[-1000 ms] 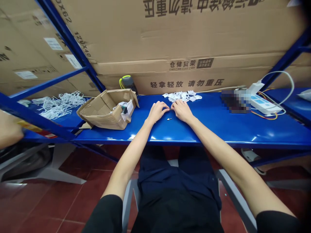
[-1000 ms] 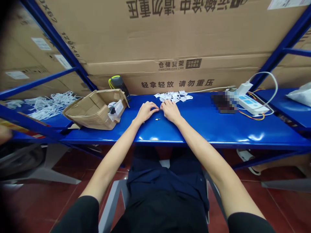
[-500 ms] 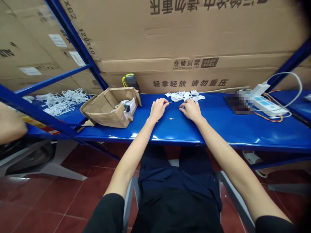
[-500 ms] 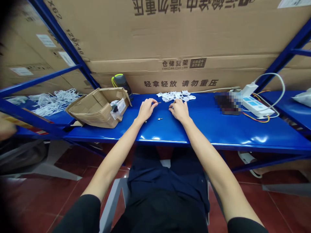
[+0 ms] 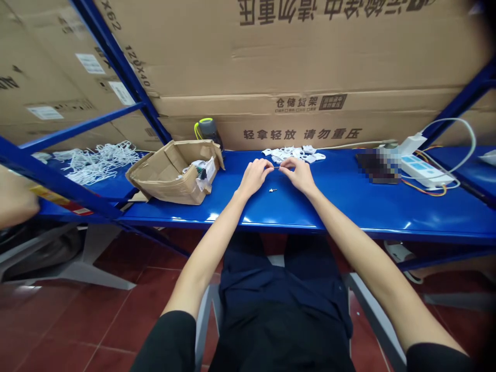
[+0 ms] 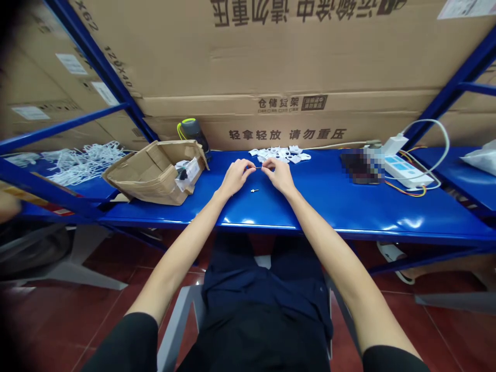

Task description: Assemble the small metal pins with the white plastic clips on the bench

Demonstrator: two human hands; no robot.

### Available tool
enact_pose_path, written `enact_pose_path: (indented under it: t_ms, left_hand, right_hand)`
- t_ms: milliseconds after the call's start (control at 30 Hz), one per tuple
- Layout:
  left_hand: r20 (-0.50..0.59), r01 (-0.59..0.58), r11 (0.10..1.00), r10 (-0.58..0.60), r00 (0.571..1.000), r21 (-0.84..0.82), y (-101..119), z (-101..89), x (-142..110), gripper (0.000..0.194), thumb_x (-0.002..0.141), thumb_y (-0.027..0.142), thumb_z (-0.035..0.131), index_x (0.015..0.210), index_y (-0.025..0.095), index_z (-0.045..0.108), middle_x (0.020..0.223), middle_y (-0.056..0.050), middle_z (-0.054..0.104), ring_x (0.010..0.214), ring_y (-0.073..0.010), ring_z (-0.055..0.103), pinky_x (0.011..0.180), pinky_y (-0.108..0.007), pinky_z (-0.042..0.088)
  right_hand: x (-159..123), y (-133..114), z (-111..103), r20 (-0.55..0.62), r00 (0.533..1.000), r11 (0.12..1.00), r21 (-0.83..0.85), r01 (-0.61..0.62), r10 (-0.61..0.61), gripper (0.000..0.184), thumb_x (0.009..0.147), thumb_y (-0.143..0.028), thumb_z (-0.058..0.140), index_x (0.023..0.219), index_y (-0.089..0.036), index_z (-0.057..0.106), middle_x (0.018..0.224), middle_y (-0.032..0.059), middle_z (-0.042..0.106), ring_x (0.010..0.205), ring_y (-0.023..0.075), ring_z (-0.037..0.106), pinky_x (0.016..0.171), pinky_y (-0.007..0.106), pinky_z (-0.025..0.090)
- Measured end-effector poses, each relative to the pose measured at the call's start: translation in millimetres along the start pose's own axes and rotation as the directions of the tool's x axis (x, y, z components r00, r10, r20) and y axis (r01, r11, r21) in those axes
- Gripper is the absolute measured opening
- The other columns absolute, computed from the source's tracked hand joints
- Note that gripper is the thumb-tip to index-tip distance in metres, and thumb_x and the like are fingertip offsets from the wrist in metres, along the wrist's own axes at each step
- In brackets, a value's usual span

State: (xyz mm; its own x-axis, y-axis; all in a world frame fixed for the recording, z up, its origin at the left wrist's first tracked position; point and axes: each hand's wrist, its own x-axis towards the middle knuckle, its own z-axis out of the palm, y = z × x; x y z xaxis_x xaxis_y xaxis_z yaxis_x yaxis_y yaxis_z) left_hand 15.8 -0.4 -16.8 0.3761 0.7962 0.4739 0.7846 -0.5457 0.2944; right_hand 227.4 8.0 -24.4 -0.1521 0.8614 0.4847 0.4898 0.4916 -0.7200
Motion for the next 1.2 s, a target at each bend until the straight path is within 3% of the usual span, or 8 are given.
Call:
enact_pose_path:
  t_ms: [167, 367, 567, 867, 1200]
  left_hand:
    - [-0.007, 0.007, 1.0, -0.007, 1.0, 0.013, 3.0, -1.9, -0.2, 0.02, 0.116, 0.032, 0.052, 0.115, 0.024, 0.07, 0.123, -0.005, 0.077, 0.117, -0.0251, 0.066, 0.103, -0.039, 0.046]
    - [-0.004, 0.022, 1.0, -0.022, 1.0, 0.013, 5.0, -4.1, -1.8, 0.022, 0.116, 0.033, 0.05, 0.115, 0.024, 0.07, 0.125, -0.006, 0.077, 0.118, -0.025, 0.066, 0.104, -0.039, 0.046]
    - [0.021, -0.003, 0.998, 0.002, 1.0, 0.062, 8.6, -0.7, -2.7, 0.024, 0.116, 0.034, 0.05, 0.116, 0.022, 0.07, 0.122, -0.008, 0.077, 0.118, -0.0271, 0.065, 0.104, -0.04, 0.045]
    - [0.049, -0.038, 0.989, 0.032, 0.998, 0.142, 13.1, 3.0, -1.6, 0.025, 0.116, 0.034, 0.048, 0.117, 0.022, 0.07, 0.121, -0.01, 0.077, 0.119, -0.0287, 0.066, 0.104, -0.042, 0.045]
    - [0.059, -0.056, 0.975, 0.044, 0.997, 0.214, 16.5, 5.7, -2.4, 0.023, 0.114, 0.03, 0.048, 0.115, 0.022, 0.069, 0.119, -0.013, 0.076, 0.119, -0.0317, 0.065, 0.104, -0.045, 0.044]
  right_hand:
    - [-2.0, -3.3, -1.5, 0.027, 0.999, 0.985, 0.167, -0.044, 0.04, 0.015, 0.092, -0.036, 0.076, 0.1, -0.023, 0.075, 0.096, 0.0071, 0.087, 0.1, 0.0313, 0.084, 0.104, 0.048, 0.062]
    - [-2.3, -3.4, -1.6, 0.058, 0.997, 0.976, 0.204, -0.069, 0.059, 0.017, 0.092, -0.037, 0.08, 0.1, -0.023, 0.08, 0.102, 0.0067, 0.087, 0.107, 0.0325, 0.084, 0.108, 0.049, 0.062]
    - [-1.5, -2.8, 0.8, 0.0, 0.999, 0.996, 0.065, -0.054, 0.054, 0.005, 0.091, -0.026, 0.078, 0.092, -0.022, 0.082, 0.103, 0.0078, 0.087, 0.101, 0.0324, 0.084, 0.104, 0.047, 0.064]
    - [-1.2, 2.4, 6.8, -0.02, 0.998, 0.993, -0.107, -0.057, 0.056, 0.008, 0.09, -0.023, 0.073, 0.088, -0.022, 0.081, 0.1, 0.0062, 0.087, 0.1, 0.0306, 0.084, 0.101, 0.045, 0.064]
    - [-1.8, 4.1, 13.5, 0.027, 0.999, 0.978, -0.207, -0.014, 0.02, 0.021, 0.094, -0.016, 0.067, 0.104, -0.018, 0.084, 0.107, 0.0111, 0.087, 0.102, 0.0301, 0.084, 0.102, 0.044, 0.064]
